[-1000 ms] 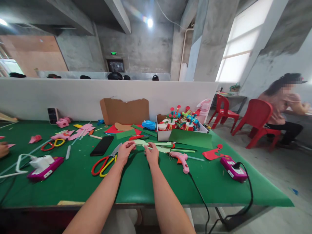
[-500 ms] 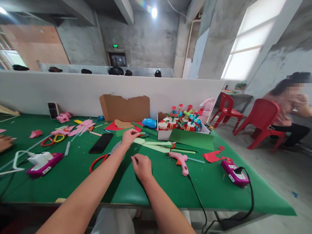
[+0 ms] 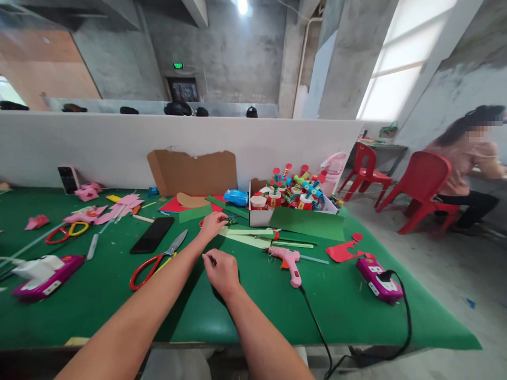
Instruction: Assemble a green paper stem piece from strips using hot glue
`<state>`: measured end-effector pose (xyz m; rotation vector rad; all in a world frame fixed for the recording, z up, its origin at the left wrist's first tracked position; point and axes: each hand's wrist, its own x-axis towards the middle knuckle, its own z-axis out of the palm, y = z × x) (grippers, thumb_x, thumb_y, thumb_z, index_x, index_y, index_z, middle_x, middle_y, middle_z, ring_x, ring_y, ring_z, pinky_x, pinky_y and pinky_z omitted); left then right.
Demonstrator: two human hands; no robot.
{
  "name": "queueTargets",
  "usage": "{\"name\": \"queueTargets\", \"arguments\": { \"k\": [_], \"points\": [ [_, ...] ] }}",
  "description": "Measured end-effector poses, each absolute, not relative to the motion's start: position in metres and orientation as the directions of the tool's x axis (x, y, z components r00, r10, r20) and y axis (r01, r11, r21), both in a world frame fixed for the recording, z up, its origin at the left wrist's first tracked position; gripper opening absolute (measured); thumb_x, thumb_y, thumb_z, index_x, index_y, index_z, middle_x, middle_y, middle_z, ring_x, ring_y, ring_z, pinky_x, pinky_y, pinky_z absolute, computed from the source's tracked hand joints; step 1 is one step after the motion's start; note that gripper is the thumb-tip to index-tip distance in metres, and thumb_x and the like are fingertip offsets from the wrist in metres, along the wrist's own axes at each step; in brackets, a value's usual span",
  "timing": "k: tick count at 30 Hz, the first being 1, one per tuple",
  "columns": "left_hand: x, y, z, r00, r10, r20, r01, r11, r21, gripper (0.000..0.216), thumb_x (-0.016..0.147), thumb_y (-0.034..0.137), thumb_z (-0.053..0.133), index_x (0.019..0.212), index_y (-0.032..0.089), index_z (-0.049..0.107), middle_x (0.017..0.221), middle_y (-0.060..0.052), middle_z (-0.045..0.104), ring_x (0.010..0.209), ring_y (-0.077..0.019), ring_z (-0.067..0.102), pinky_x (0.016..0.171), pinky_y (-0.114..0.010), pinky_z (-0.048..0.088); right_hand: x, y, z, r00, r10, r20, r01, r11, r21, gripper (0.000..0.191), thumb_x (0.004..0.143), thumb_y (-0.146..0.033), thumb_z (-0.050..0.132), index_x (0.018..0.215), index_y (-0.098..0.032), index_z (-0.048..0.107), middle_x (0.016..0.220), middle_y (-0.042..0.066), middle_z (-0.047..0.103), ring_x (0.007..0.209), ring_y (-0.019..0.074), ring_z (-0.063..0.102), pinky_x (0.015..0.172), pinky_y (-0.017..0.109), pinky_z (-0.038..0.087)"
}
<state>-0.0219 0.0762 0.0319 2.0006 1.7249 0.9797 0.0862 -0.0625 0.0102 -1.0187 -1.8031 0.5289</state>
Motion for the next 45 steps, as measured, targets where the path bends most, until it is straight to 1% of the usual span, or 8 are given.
{"name": "queueTargets", "arguments": {
  "k": [4, 8, 11, 14, 24, 33, 41, 45],
  "points": [
    [-0.028, 0.05, 0.032, 0.217, 0.964, 0.154, 0.513, -0.247, 0.822, 0.012, 0.08, 0.027, 0.063, 0.081, 0.017, 0.07, 0.078, -0.005, 0.07, 0.076, -0.0184, 0.063, 0.078, -0.032, 0.05, 0.085, -0.065, 0.013, -0.231, 0.827, 0.512, 0.365, 0.562, -0.743, 0.028, 0.092, -0.031, 0.05, 0.07, -0.022, 0.065, 0.063, 0.0, 0.066, 0.057, 0.0123, 0.056, 0.059, 0.023, 0.041],
    [-0.028, 0.011, 0.025, 0.477, 0.879, -0.006, 0.091, -0.042, 0.995, 0.042, 0.087, 0.048, 0.053, 0.102, 0.012, 0.069, 0.092, -0.012, 0.072, 0.087, -0.0206, 0.067, 0.081, -0.033, 0.051, 0.088, -0.058, 0.013, -0.097, 0.86, 0.501, 0.335, 0.502, -0.797, 0.034, 0.094, -0.032, 0.045, 0.068, -0.022, 0.064, 0.063, 0.001, 0.066, 0.058, 0.0135, 0.057, 0.059, 0.024, 0.044],
    [-0.032, -0.001, 0.027, 0.471, 0.882, -0.014, 0.254, -0.12, 0.96, 0.04, 0.087, 0.048, 0.051, 0.091, 0.013, 0.07, 0.091, -0.011, 0.073, 0.09, -0.0229, 0.066, 0.085, -0.035, 0.051, 0.092, -0.054, 0.014, 0.035, 0.804, 0.594, 0.424, 0.527, -0.737, 0.033, 0.093, -0.034, 0.049, 0.067, -0.021, 0.064, 0.072, 0.005, 0.07, 0.074, 0.0178, 0.061, 0.074, 0.03, 0.047],
    [-0.037, 0.003, 0.038, 0.334, 0.93, 0.152, 0.483, -0.307, 0.82, 0.028, 0.083, 0.038, 0.055, 0.089, 0.017, 0.072, 0.094, -0.007, 0.073, 0.093, -0.0225, 0.065, 0.087, -0.034, 0.051, 0.095, -0.056, 0.018, 0.048, 0.739, 0.672, 0.502, 0.563, -0.656, 0.025, 0.091, -0.034, 0.053, 0.075, -0.02, 0.066, 0.079, 0.006, 0.071, 0.084, 0.0199, 0.061, 0.086, 0.036, 0.045],
    [0.012, 0.037, 0.036, 0.5, 0.859, 0.113, 0.673, -0.467, 0.574, 0.041, 0.067, 0.004, 0.048, 0.087, 0.025, 0.078, 0.092, -0.002, 0.077, 0.089, -0.0191, 0.068, 0.085, -0.027, 0.05, 0.098, -0.077, 0.028, -0.09, 0.781, 0.618, 0.316, 0.611, -0.726, 0.045, 0.097, -0.04, 0.039, 0.064, -0.02, 0.063, 0.06, 0.002, 0.061, 0.057, 0.0124, 0.054, 0.06, 0.024, 0.044],
    [0.053, 0.057, 0.032, 0.512, 0.826, 0.235, 0.651, -0.552, 0.522, 0.045, 0.073, 0.003, 0.05, 0.107, 0.02, 0.075, 0.117, -0.007, 0.071, 0.105, -0.0196, 0.064, 0.095, -0.028, 0.045, 0.101, -0.073, 0.028, 0.009, 0.794, 0.608, 0.283, 0.581, -0.763, 0.047, 0.097, -0.038, 0.036, 0.066, -0.02, 0.066, 0.059, 0.003, 0.059, 0.056, 0.013, 0.054, 0.06, 0.025, 0.044],
    [0.089, 0.054, 0.049, 0.639, 0.736, 0.223, 0.574, -0.649, 0.499, 0.019, 0.081, 0.023, 0.06, 0.086, 0.022, 0.078, 0.087, -0.004, 0.075, 0.086, -0.0189, 0.064, 0.079, -0.026, 0.045, 0.11, -0.085, 0.044, 0.08, 0.723, 0.686, 0.301, 0.638, -0.708, 0.049, 0.099, -0.037, 0.035, 0.065, -0.02, 0.065, 0.058, 0.003, 0.057, 0.056, 0.0135, 0.054, 0.059, 0.027, 0.043],
    [0.117, 0.056, 0.048, 0.769, 0.61, 0.191, 0.542, -0.78, 0.312, 0.018, 0.083, 0.022, 0.06, 0.084, 0.023, 0.078, 0.087, -0.006, 0.072, 0.088, -0.0199, 0.063, 0.079, -0.028, 0.043, 0.115, -0.089, 0.05, 0.129, 0.683, 0.719, 0.29, 0.667, -0.686, 0.048, 0.099, -0.034, 0.035, 0.066, -0.019, 0.066, 0.055, 0.002, 0.055, 0.053, 0.0131, 0.051, 0.056, 0.027, 0.042]
  ]
}}
